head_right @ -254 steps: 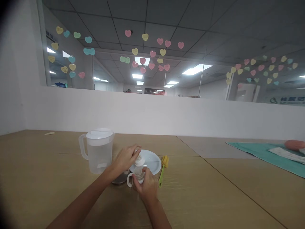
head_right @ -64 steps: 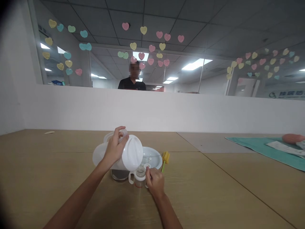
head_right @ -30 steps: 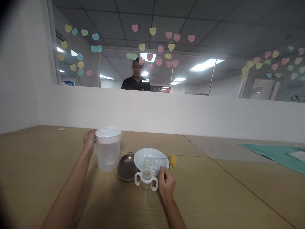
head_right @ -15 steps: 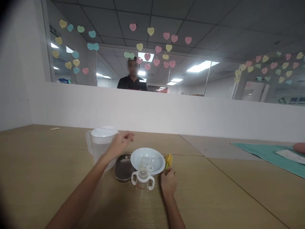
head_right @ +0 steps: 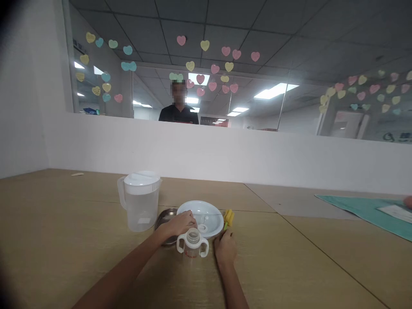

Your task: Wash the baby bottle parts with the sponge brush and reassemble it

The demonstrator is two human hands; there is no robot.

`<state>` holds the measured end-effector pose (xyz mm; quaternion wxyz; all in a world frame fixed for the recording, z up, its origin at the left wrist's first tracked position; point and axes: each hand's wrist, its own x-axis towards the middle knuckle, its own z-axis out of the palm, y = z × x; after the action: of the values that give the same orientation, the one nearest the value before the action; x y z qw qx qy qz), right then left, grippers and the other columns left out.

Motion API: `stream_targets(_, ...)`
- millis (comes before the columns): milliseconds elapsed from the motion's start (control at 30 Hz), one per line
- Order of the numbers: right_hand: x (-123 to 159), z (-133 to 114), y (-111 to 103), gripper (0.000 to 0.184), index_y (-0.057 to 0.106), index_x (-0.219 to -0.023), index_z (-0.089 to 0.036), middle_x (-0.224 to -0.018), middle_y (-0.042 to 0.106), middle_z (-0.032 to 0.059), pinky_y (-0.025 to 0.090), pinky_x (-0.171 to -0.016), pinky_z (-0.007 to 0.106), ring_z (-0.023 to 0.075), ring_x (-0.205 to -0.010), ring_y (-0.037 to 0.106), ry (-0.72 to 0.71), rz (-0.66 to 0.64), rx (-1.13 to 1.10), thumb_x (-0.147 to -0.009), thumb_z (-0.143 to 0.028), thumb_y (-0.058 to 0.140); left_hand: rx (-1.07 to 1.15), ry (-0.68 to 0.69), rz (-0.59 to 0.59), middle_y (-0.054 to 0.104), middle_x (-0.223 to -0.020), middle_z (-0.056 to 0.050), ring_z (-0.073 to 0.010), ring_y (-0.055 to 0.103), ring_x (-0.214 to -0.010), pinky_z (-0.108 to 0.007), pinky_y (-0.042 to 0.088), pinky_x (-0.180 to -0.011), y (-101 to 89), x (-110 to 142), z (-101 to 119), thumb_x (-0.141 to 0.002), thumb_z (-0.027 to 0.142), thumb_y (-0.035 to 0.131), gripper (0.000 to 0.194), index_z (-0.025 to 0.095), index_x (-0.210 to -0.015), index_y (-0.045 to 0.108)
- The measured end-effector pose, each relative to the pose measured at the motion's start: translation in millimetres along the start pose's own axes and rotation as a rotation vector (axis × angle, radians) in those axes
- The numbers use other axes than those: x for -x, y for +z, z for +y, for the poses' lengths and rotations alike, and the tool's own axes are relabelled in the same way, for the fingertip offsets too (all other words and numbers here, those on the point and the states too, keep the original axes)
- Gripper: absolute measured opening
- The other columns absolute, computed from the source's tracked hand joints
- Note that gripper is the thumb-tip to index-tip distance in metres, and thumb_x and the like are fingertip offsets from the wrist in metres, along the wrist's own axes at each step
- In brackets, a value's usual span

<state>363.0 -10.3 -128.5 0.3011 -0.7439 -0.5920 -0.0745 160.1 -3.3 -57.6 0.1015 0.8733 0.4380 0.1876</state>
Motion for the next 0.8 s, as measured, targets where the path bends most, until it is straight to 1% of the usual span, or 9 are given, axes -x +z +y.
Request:
stream_targets(100, 2, -4, -6, 0.018, 0.057, -0.086, -0.013, -0.084, 0.062, 0.0141, 0.042, -0.063, 0.030, 0.0233, -0.076, 0.061, 0.014, -0.053, 0.016, -0.078, -0.021, 0.043, -0.067, -0.030, 0.008, 0.059, -0.103, -0.013, -0.0243, 0.054, -0.097, -0.034, 0.041, -0.086, 1.9, -2, -1, -0.083, 0.035, 0.048, 0.029, 0.014, -0.088, 0.067)
stream_targets(233, 3, -6, -13, 0.019, 0.056, -0.090, -0.011, -0.086, 0.063, 0.0150, 0.042, -0.064, 0.029, 0.0243, -0.080, 0.062, 0.012, -0.096, 0.027, -0.079, -0.020, 0.042, -0.136, -0.079, 0.037, 0.061, -0.095, -0.017, -0.0287, 0.053, -0.098, -0.038, 0.039, -0.085, 1.9, -2, 0, -0.083, 0.043, 0.046, 0.038, 0.012, -0.077, 0.066)
stream_targets(300, 3, -7, -15, 0.019, 0.056, -0.091, -0.012, -0.086, 0.063, 0.0145, 0.042, -0.063, 0.029, 0.0241, -0.080, 0.062, 0.009, -0.106, 0.028, -0.079, -0.020, 0.042, -0.152, -0.100, 0.047, 0.062, -0.093, -0.018, -0.0297, 0.053, -0.097, -0.038, 0.039, -0.083, 1.0, -2, 1, -0.083, 0.046, 0.045, 0.041, 0.012, -0.075, 0.066)
stream_targets(467, 3, -6, -18, 0.021, 0.056, -0.094, -0.013, -0.087, 0.064, 0.0135, 0.042, -0.061, 0.028, 0.0226, -0.078, 0.063, 0.020, -0.103, 0.008, -0.077, -0.019, 0.044, -0.131, -0.145, 0.021, 0.066, -0.083, -0.013, -0.0236, 0.060, -0.078, -0.031, 0.040, -0.069, -0.1, -1, 1, -0.080, 0.047, 0.048, 0.038, 0.014, -0.075, 0.066)
stream_targets(600, 2, -6, -21, 0.025, 0.055, -0.097, -0.011, -0.089, 0.064, 0.0147, 0.042, -0.060, 0.028, 0.0229, -0.077, 0.064, 0.042, -0.089, -0.019, -0.078, -0.023, 0.044, -0.087, -0.147, -0.002, 0.068, -0.080, -0.009, -0.0192, 0.059, -0.071, -0.025, 0.036, -0.059, -0.1, -1, 0, -0.077, 0.040, 0.052, 0.028, 0.016, -0.079, 0.067)
stream_targets(700, 2, -8, -25, 0.028, 0.054, -0.100, -0.011, -0.090, 0.064, 0.0150, 0.042, -0.061, 0.028, 0.0235, -0.079, 0.064, 0.080, -0.088, -0.027, -0.082, -0.027, 0.039, -0.055, -0.120, -0.011, 0.068, -0.083, -0.007, -0.0173, 0.059, -0.071, -0.023, 0.035, -0.057, -0.7, -1, 0, -0.076, 0.035, 0.054, 0.023, 0.016, -0.080, 0.067)
stream_targets(800, 2, -10, -29, 0.029, 0.053, -0.101, -0.011, -0.093, 0.064, 0.0150, 0.042, -0.063, 0.028, 0.0236, -0.082, 0.063, 0.105, -0.107, -0.032, -0.085, -0.029, 0.037, -0.039, -0.096, -0.020, 0.068, -0.084, -0.008, -0.0179, 0.059, -0.074, -0.024, 0.035, -0.060, -1.3, -1, 0, -0.078, 0.037, 0.052, 0.026, 0.016, -0.077, 0.068)
